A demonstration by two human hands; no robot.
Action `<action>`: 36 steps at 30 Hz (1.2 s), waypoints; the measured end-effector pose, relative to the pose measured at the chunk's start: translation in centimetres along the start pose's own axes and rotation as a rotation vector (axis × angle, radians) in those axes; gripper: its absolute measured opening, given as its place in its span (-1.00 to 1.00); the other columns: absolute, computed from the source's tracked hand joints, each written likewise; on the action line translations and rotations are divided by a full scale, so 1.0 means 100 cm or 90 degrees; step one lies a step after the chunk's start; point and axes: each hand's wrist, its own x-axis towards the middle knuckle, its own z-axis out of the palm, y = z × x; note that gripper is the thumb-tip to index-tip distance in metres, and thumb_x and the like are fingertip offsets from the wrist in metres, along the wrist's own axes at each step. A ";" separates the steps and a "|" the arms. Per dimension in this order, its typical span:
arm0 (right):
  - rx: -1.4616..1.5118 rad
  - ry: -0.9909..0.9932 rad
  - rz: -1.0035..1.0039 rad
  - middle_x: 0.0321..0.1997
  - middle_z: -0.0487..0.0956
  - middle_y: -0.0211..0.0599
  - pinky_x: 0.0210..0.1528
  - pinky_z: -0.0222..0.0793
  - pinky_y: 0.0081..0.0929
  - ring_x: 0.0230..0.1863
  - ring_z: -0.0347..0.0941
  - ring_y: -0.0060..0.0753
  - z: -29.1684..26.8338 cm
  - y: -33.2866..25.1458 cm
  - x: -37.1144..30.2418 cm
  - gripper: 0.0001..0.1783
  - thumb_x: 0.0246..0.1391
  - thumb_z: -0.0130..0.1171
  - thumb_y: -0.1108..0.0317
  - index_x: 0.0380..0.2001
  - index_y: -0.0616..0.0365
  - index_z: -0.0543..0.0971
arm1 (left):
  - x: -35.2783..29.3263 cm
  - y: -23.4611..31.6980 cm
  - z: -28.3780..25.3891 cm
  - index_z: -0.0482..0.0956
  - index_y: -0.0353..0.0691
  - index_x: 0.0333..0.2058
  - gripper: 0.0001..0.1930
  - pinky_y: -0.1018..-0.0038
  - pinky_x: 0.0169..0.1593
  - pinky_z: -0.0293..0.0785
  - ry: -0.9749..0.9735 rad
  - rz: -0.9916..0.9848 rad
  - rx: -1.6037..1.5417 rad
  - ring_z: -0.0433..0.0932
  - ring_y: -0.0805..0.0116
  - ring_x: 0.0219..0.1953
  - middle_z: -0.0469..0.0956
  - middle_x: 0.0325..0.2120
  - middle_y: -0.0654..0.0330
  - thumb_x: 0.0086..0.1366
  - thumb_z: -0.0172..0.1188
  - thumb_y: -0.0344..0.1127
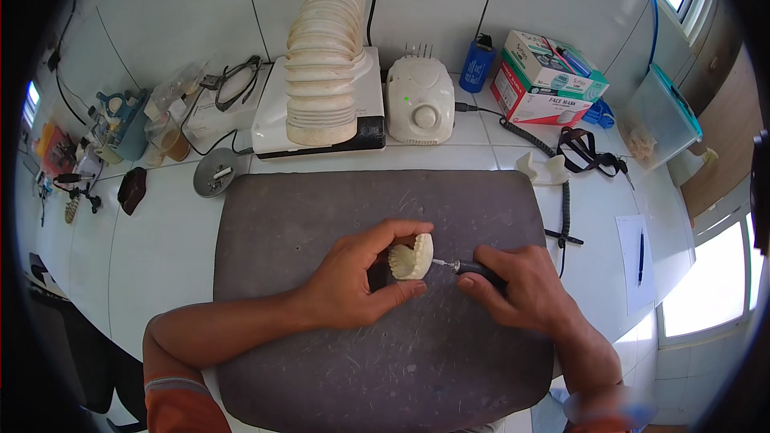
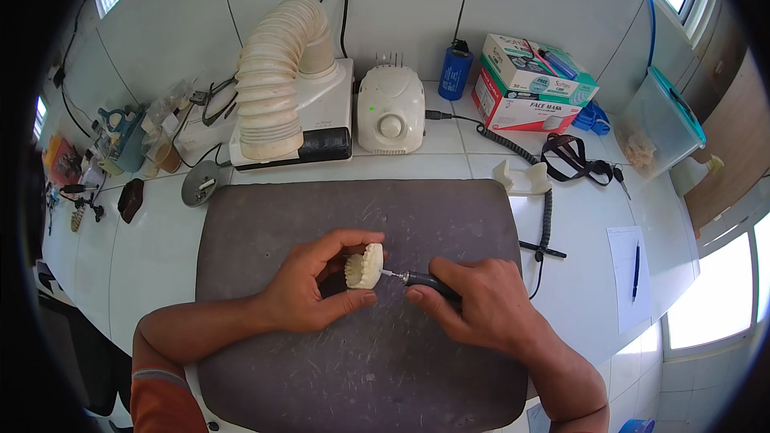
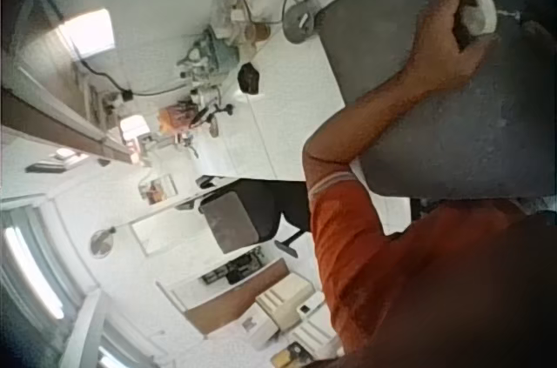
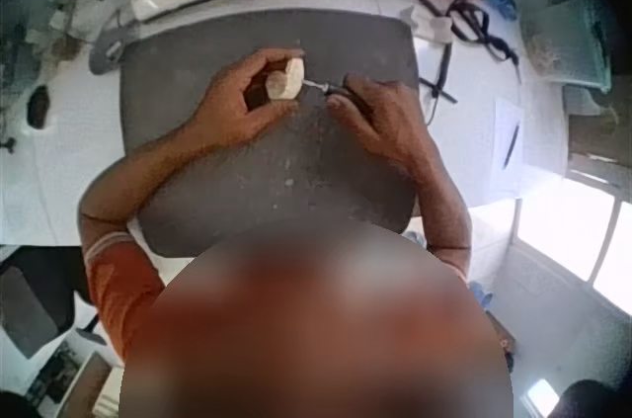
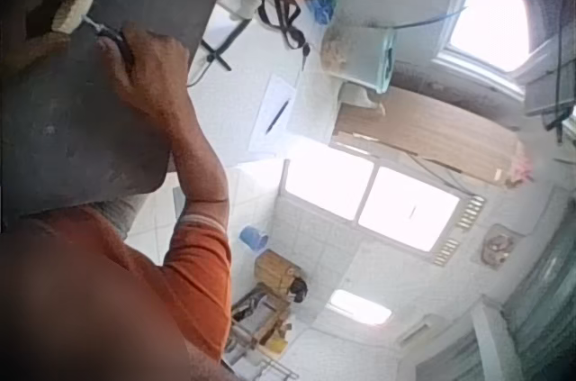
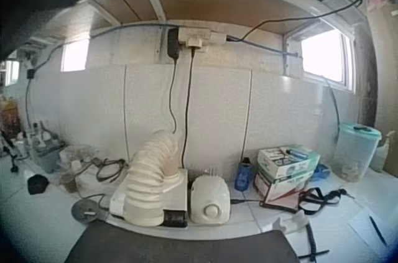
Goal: Using a rotary tool to polish or trim a dental plaster model.
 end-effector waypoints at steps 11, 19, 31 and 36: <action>-0.023 -0.003 -0.015 -0.63 0.59 -0.12 -0.45 0.40 0.02 -0.58 0.56 0.22 0.002 -0.003 0.001 -0.48 0.44 0.40 -0.09 -0.43 0.11 0.59 | 0.000 0.000 -0.002 0.47 -0.27 0.48 -0.32 0.40 0.30 0.60 -0.023 0.038 0.060 0.63 0.44 0.21 0.64 0.17 0.14 0.43 0.49 -0.52; -0.019 -0.005 -0.011 -0.63 0.60 -0.13 -0.46 0.40 0.03 -0.57 0.57 0.22 0.002 -0.004 0.000 -0.47 0.44 0.40 -0.11 -0.42 0.11 0.58 | 0.001 0.000 -0.002 0.49 -0.28 0.46 -0.33 0.39 0.28 0.61 -0.018 0.041 0.049 0.65 0.43 0.19 0.65 0.16 0.13 0.42 0.51 -0.52; -0.006 -0.003 -0.018 -0.65 0.57 -0.10 -0.45 0.40 0.03 -0.58 0.56 0.26 0.002 -0.002 0.000 -0.47 0.45 0.39 -0.10 -0.43 0.11 0.58 | 0.001 -0.001 -0.003 0.50 -0.28 0.45 -0.33 0.39 0.27 0.62 -0.030 0.069 0.068 0.66 0.40 0.19 0.65 0.17 0.11 0.42 0.51 -0.50; -0.009 -0.007 0.001 -0.63 0.59 -0.10 -0.46 0.41 0.00 -0.58 0.57 0.21 0.001 -0.002 0.000 -0.47 0.45 0.38 -0.11 -0.42 0.11 0.59 | 0.001 0.000 -0.002 0.50 -0.28 0.45 -0.34 0.40 0.26 0.62 -0.031 0.069 0.059 0.65 0.40 0.20 0.65 0.17 0.10 0.42 0.51 -0.50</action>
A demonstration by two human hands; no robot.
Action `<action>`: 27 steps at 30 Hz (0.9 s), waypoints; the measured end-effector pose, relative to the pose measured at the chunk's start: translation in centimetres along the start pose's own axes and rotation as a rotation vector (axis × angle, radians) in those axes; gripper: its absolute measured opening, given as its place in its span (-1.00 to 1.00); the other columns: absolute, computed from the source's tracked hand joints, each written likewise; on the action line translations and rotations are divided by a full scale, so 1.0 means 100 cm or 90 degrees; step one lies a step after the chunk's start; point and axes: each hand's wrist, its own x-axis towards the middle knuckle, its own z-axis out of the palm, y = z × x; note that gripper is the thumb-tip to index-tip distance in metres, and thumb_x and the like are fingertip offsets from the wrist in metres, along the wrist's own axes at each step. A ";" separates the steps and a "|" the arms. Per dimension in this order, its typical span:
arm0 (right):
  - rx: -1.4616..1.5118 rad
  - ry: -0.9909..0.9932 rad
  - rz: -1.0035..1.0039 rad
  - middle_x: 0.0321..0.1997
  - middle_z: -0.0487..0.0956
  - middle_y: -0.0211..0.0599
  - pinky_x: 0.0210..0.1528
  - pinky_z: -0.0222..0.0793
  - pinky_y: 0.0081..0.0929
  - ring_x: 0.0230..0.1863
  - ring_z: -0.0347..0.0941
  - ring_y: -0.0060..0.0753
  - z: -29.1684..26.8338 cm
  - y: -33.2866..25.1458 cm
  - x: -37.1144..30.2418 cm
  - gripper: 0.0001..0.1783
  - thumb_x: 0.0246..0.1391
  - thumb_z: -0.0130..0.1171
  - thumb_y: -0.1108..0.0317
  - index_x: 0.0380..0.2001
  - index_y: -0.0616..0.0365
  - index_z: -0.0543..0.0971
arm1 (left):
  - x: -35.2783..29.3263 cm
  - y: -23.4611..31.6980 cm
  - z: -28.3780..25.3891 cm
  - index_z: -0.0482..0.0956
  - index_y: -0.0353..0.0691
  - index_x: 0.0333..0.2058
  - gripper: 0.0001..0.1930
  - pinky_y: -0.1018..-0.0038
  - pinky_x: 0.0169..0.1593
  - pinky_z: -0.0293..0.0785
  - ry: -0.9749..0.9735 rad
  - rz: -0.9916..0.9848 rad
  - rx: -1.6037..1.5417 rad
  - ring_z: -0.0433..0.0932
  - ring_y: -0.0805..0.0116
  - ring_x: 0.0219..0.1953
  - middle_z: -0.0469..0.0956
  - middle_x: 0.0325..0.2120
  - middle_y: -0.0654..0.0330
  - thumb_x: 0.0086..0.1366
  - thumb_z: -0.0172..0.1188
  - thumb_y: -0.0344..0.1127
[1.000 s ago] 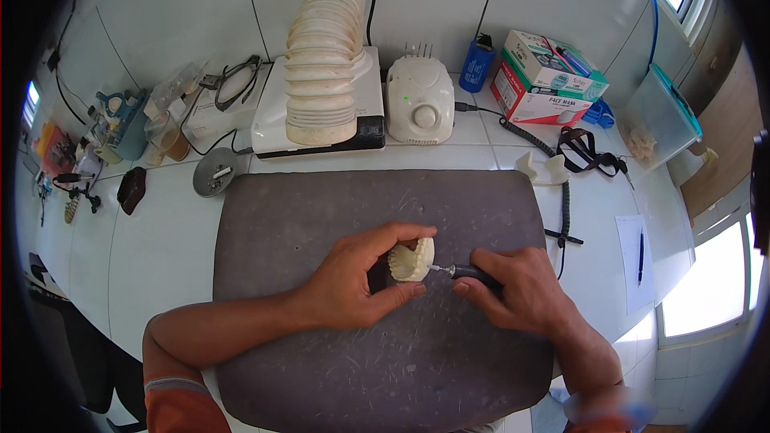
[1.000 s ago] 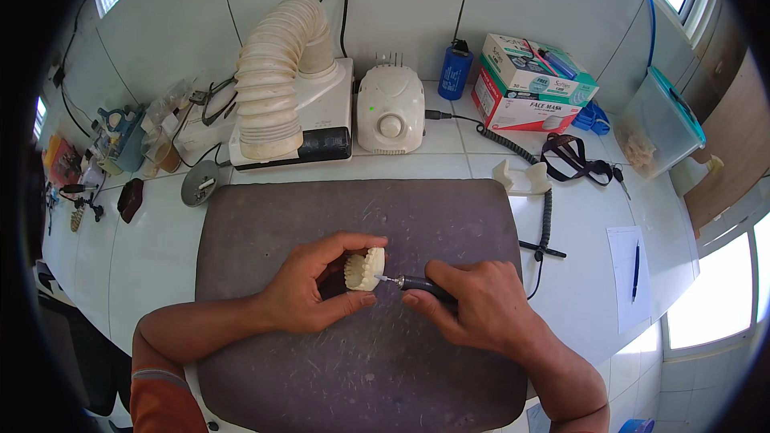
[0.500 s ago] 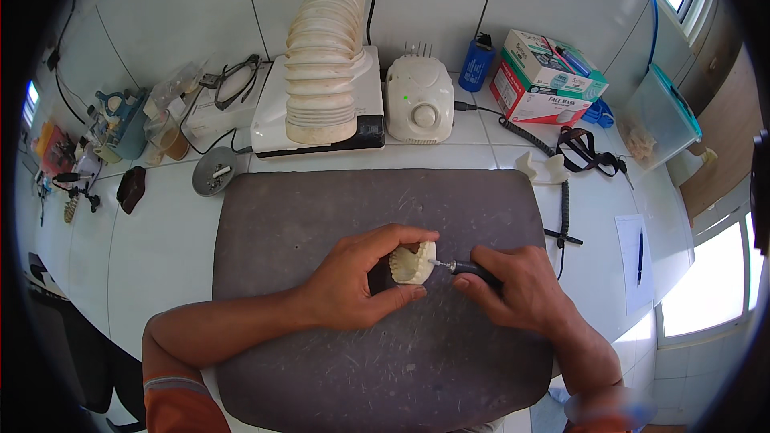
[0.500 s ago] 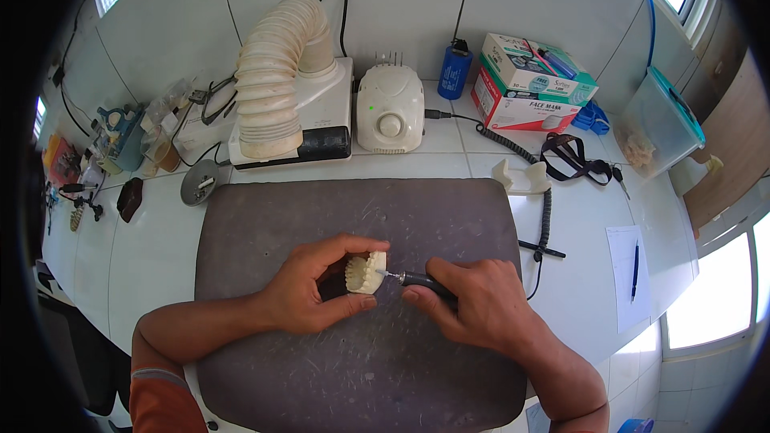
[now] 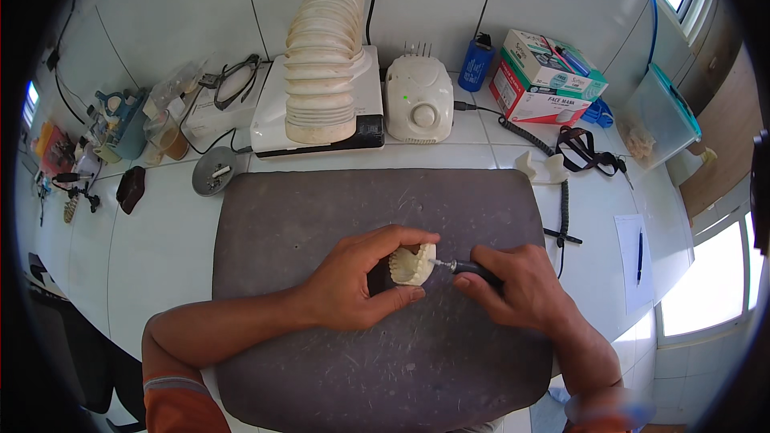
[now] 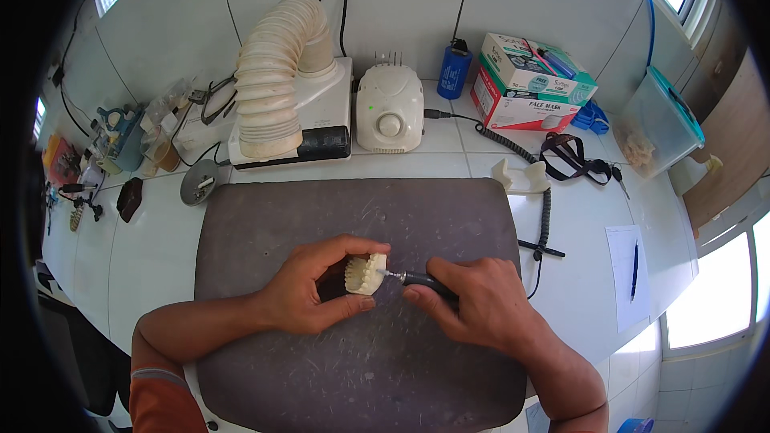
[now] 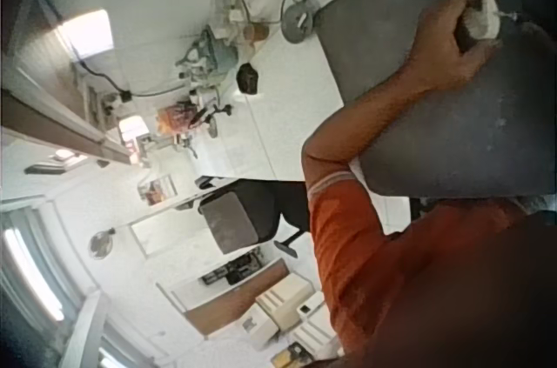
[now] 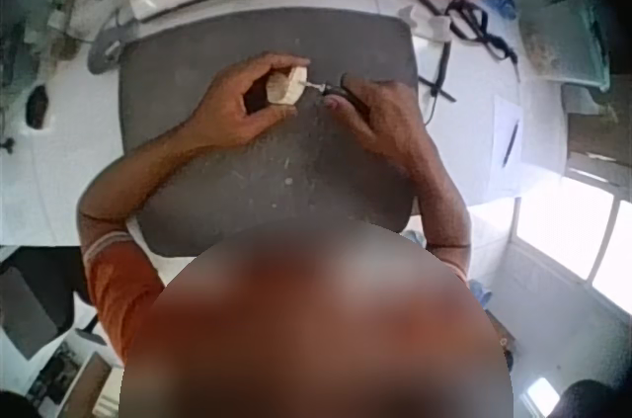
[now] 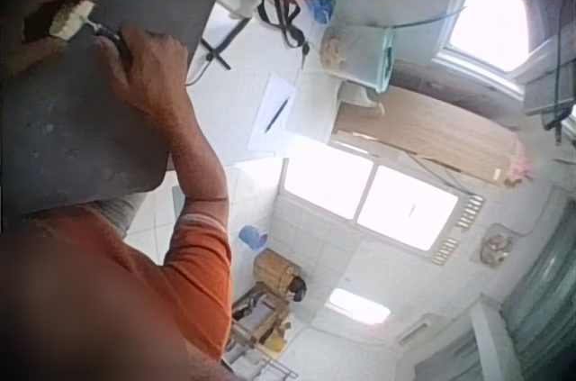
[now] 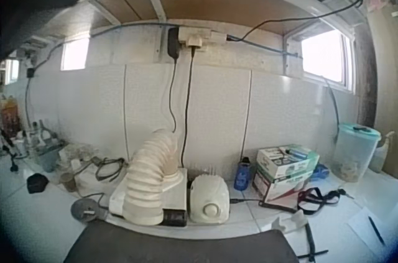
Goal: Using a rotary tool to polish or trim a dental plaster model.
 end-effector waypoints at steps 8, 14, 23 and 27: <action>-0.013 -0.027 -0.011 -0.61 0.62 -0.12 -0.45 0.41 0.00 -0.57 0.59 0.18 -0.001 0.000 0.001 -0.45 0.47 0.36 -0.14 -0.41 0.11 0.59 | 0.000 0.000 -0.001 0.51 -0.29 0.45 -0.34 0.39 0.28 0.61 -0.002 -0.003 -0.004 0.66 0.40 0.19 0.66 0.17 0.10 0.42 0.51 -0.50; -0.011 -0.040 0.015 -0.60 0.63 -0.12 -0.44 0.41 0.02 -0.57 0.60 0.17 -0.003 0.000 0.000 -0.46 0.46 0.36 -0.15 -0.39 0.11 0.61 | 0.000 0.000 0.000 0.50 -0.29 0.45 -0.34 0.38 0.28 0.62 -0.002 -0.006 -0.008 0.67 0.41 0.18 0.66 0.16 0.10 0.42 0.50 -0.51; -0.012 -0.048 -0.006 -0.58 0.63 -0.09 -0.43 0.42 0.04 -0.54 0.59 0.25 -0.003 -0.003 -0.001 -0.46 0.46 0.37 -0.14 -0.39 0.11 0.60 | 0.000 0.001 -0.001 0.50 -0.29 0.45 -0.33 0.39 0.27 0.62 -0.003 -0.013 -0.007 0.67 0.41 0.16 0.67 0.14 0.11 0.42 0.51 -0.50; -0.002 -0.022 -0.016 -0.58 0.64 -0.10 -0.43 0.42 0.04 -0.53 0.60 0.23 -0.002 -0.002 0.000 -0.47 0.46 0.37 -0.13 -0.39 0.11 0.60 | 0.001 0.001 0.000 0.51 -0.29 0.45 -0.33 0.39 0.26 0.62 0.002 -0.008 -0.007 0.67 0.42 0.16 0.67 0.14 0.11 0.41 0.51 -0.49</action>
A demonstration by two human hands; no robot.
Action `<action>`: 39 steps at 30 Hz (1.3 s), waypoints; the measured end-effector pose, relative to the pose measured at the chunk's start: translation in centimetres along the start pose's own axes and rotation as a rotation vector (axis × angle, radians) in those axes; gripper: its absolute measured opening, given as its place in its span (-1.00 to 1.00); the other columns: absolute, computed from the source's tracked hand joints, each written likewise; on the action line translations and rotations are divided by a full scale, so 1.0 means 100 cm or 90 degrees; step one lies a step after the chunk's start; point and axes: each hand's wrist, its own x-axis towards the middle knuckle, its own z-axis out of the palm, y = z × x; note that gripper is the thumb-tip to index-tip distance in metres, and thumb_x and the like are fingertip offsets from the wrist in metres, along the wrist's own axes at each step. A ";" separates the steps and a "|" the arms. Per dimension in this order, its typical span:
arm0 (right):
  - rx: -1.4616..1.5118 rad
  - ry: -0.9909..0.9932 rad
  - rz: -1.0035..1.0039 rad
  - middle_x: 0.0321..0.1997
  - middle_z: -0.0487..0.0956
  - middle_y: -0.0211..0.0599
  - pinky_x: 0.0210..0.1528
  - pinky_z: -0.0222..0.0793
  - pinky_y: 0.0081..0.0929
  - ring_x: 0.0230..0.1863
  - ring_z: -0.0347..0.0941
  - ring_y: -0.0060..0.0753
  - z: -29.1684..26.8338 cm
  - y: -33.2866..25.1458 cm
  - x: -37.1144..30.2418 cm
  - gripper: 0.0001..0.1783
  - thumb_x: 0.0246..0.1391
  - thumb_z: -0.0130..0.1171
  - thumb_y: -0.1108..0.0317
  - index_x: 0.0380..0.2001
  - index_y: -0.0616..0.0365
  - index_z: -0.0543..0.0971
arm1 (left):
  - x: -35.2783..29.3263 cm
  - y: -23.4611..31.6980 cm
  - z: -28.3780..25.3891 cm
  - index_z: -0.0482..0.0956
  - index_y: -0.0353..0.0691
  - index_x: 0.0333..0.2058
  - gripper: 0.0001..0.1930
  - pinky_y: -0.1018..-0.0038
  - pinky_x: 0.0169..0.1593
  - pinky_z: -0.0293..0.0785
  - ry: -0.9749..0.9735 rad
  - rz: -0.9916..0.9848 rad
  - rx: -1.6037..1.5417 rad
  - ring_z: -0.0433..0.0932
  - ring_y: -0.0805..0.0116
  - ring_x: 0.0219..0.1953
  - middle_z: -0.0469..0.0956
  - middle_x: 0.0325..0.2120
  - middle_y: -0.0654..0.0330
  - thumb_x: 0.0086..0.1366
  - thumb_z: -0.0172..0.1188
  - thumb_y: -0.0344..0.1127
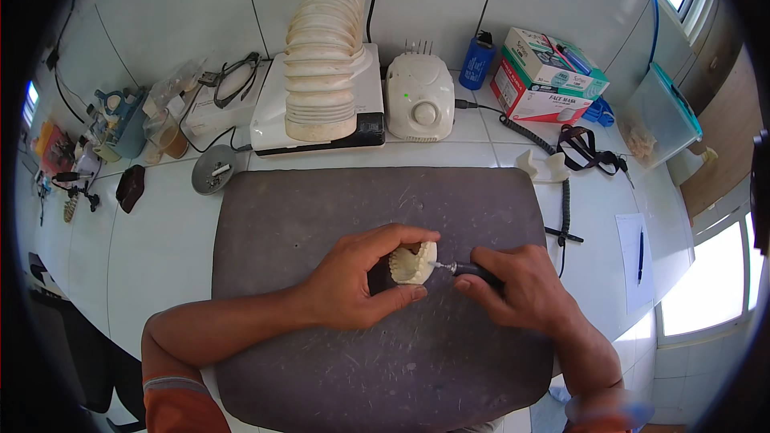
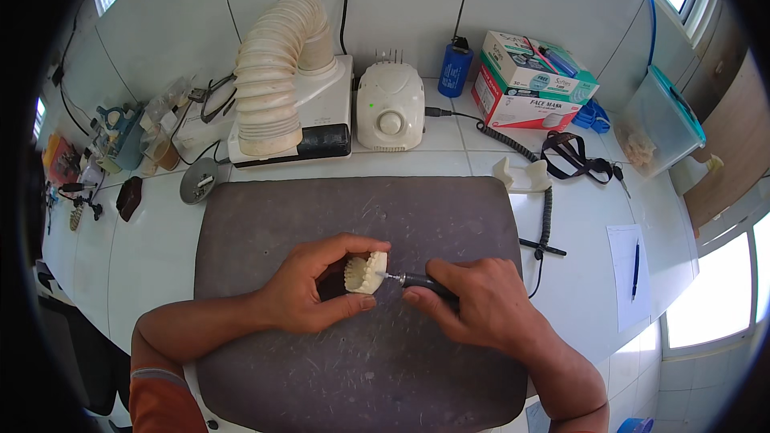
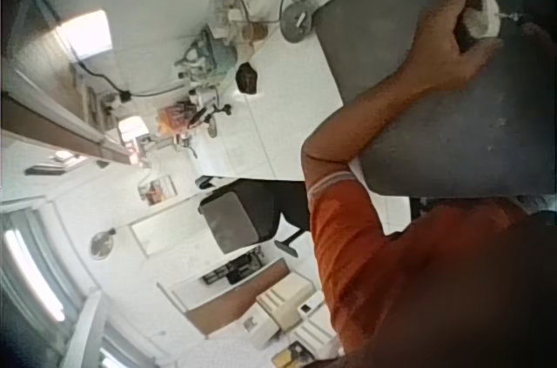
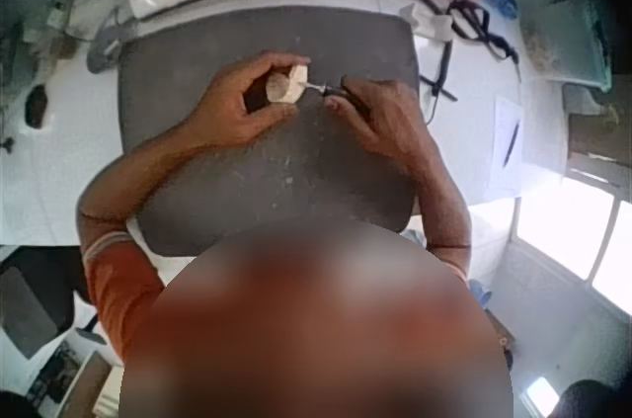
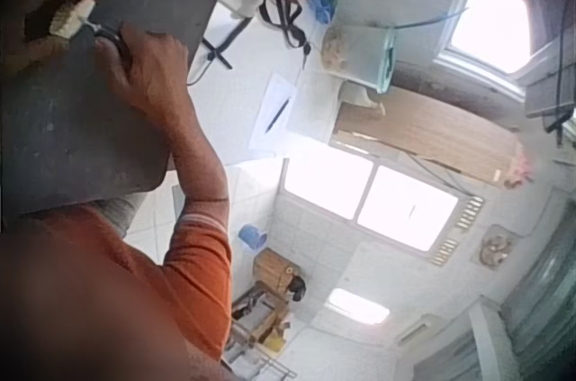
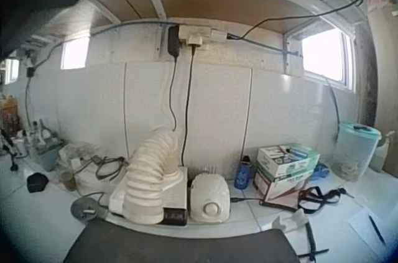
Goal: Using a rotary tool to polish or trim a dental plaster model.
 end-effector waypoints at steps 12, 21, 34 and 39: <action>0.002 0.002 0.005 -0.61 0.60 -0.14 -0.45 0.38 0.04 -0.58 0.55 0.19 0.002 0.001 0.000 -0.46 0.46 0.38 -0.10 -0.43 0.11 0.56 | -0.001 -0.001 -0.001 0.51 -0.30 0.45 -0.33 0.40 0.22 0.63 -0.003 -0.011 0.010 0.68 0.43 0.12 0.68 0.11 0.12 0.41 0.52 -0.48; -0.004 -0.008 -0.002 -0.58 0.63 -0.14 -0.45 0.40 0.03 -0.56 0.59 0.18 0.001 -0.001 -0.001 -0.48 0.45 0.38 -0.12 -0.38 0.11 0.59 | 0.000 0.000 0.001 0.52 -0.30 0.44 -0.34 0.43 0.20 0.63 0.007 0.004 0.014 0.67 0.46 0.10 0.68 0.09 0.14 0.41 0.52 -0.49; -0.003 -0.010 0.003 -0.58 0.64 -0.12 -0.43 0.40 0.03 -0.56 0.59 0.19 0.001 0.001 0.000 -0.46 0.45 0.38 -0.13 -0.39 0.12 0.59 | 0.000 0.000 0.000 0.52 -0.30 0.44 -0.34 0.43 0.18 0.63 0.004 -0.001 0.015 0.67 0.46 0.10 0.69 0.08 0.14 0.41 0.52 -0.48; -0.004 -0.024 0.007 -0.58 0.64 -0.13 -0.43 0.41 0.04 -0.56 0.59 0.20 0.000 -0.001 -0.001 -0.46 0.45 0.37 -0.14 -0.39 0.12 0.58 | 0.000 0.000 0.000 0.51 -0.30 0.44 -0.33 0.43 0.17 0.63 0.004 0.002 0.016 0.67 0.46 0.09 0.69 0.08 0.14 0.41 0.52 -0.48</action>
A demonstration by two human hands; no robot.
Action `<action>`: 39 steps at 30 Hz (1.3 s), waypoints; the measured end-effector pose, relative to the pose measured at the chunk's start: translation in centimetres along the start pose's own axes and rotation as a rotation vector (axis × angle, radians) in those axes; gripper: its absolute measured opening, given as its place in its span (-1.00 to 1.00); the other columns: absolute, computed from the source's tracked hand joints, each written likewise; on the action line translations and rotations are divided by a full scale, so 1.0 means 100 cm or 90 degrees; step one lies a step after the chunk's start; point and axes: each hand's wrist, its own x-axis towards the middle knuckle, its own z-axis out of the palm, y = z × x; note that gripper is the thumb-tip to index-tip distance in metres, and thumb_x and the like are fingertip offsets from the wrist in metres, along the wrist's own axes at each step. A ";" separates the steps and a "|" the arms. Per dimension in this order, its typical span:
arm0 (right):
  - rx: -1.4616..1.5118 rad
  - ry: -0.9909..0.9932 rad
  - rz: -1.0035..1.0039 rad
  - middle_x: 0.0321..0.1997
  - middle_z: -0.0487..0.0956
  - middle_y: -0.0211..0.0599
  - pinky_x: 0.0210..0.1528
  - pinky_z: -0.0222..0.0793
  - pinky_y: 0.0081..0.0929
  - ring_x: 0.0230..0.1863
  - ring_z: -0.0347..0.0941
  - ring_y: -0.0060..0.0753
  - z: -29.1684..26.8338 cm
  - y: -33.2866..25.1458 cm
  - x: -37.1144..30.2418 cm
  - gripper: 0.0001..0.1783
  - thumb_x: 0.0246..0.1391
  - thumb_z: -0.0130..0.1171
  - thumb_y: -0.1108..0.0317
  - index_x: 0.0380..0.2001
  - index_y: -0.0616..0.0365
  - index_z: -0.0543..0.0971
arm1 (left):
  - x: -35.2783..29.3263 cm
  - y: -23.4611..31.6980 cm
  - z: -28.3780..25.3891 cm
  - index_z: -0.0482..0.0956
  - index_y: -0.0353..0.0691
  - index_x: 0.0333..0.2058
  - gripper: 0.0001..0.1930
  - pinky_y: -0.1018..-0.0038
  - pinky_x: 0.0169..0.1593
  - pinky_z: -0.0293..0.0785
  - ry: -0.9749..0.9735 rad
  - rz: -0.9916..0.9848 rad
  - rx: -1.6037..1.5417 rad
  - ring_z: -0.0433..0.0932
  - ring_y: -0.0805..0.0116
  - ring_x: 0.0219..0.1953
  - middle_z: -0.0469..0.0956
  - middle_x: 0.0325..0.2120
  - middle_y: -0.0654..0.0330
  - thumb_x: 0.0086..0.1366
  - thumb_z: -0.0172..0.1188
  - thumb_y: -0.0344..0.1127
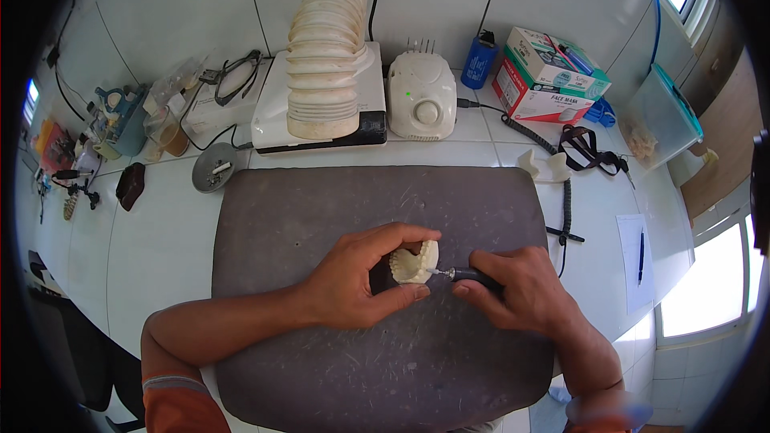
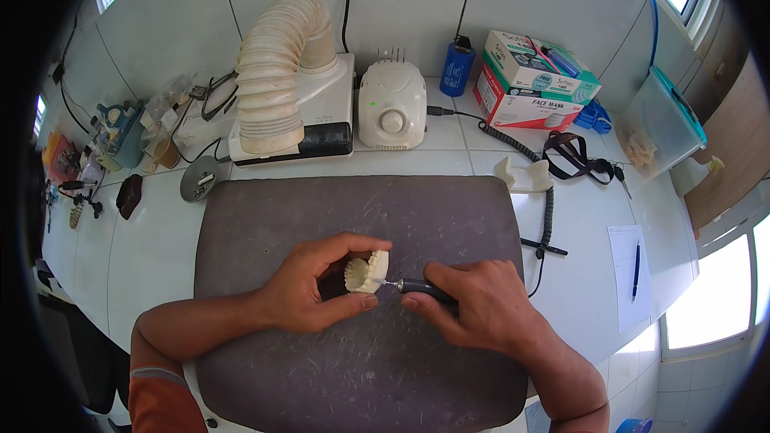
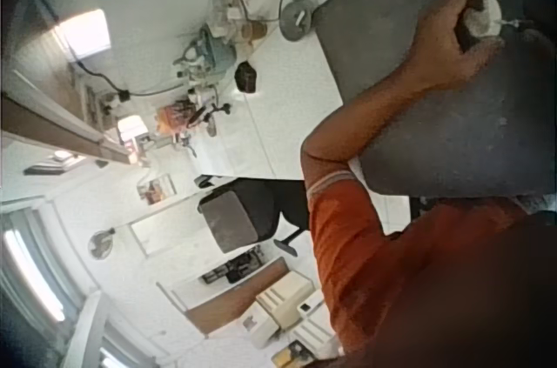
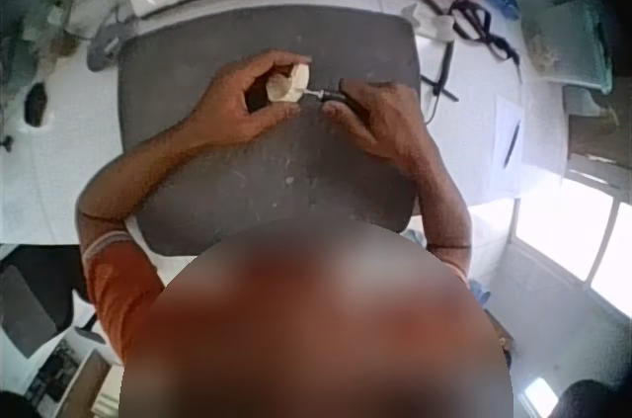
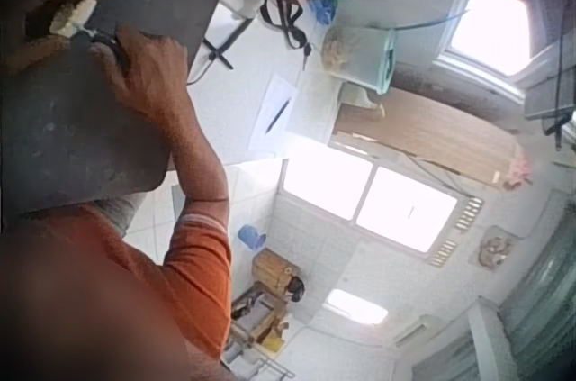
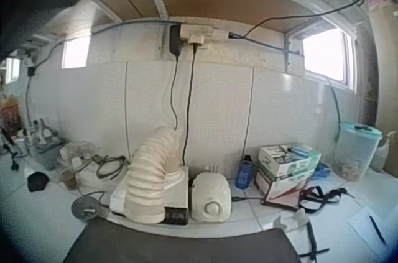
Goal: Using a rotary tool to polish or trim a dental plaster model.
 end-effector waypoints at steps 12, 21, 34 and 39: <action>0.010 0.029 -0.004 -0.63 0.58 -0.10 -0.45 0.39 0.03 -0.58 0.55 0.24 0.002 0.002 0.000 -0.45 0.46 0.37 -0.13 -0.43 0.11 0.58 | 0.000 0.001 0.000 0.52 -0.31 0.43 -0.34 0.43 0.17 0.63 -0.001 0.001 0.002 0.68 0.46 0.08 0.69 0.08 0.14 0.40 0.52 -0.48; 0.005 0.025 -0.021 -0.61 0.61 -0.11 -0.45 0.39 0.03 -0.57 0.57 0.22 0.002 0.001 0.001 -0.46 0.45 0.38 -0.12 -0.40 0.12 0.58 | 0.000 0.000 0.000 0.52 -0.31 0.44 -0.34 0.43 0.20 0.63 0.001 0.000 -0.014 0.67 0.46 0.10 0.68 0.08 0.14 0.41 0.52 -0.48; 0.019 0.028 -0.011 -0.65 0.55 -0.07 -0.46 0.39 0.02 -0.58 0.55 0.26 0.001 0.003 0.001 -0.46 0.46 0.38 -0.12 -0.42 0.12 0.59 | 0.000 0.000 -0.001 0.49 -0.31 0.45 -0.33 0.41 0.23 0.64 -0.026 -0.001 -0.035 0.68 0.45 0.13 0.68 0.10 0.13 0.43 0.53 -0.46; 0.022 0.024 -0.004 -0.63 0.58 -0.07 -0.45 0.40 0.02 -0.57 0.56 0.25 0.001 0.000 0.000 -0.47 0.45 0.38 -0.10 -0.41 0.12 0.59 | -0.001 0.000 -0.001 0.48 -0.31 0.45 -0.34 0.41 0.26 0.64 -0.028 -0.012 -0.044 0.68 0.44 0.15 0.67 0.11 0.13 0.44 0.52 -0.46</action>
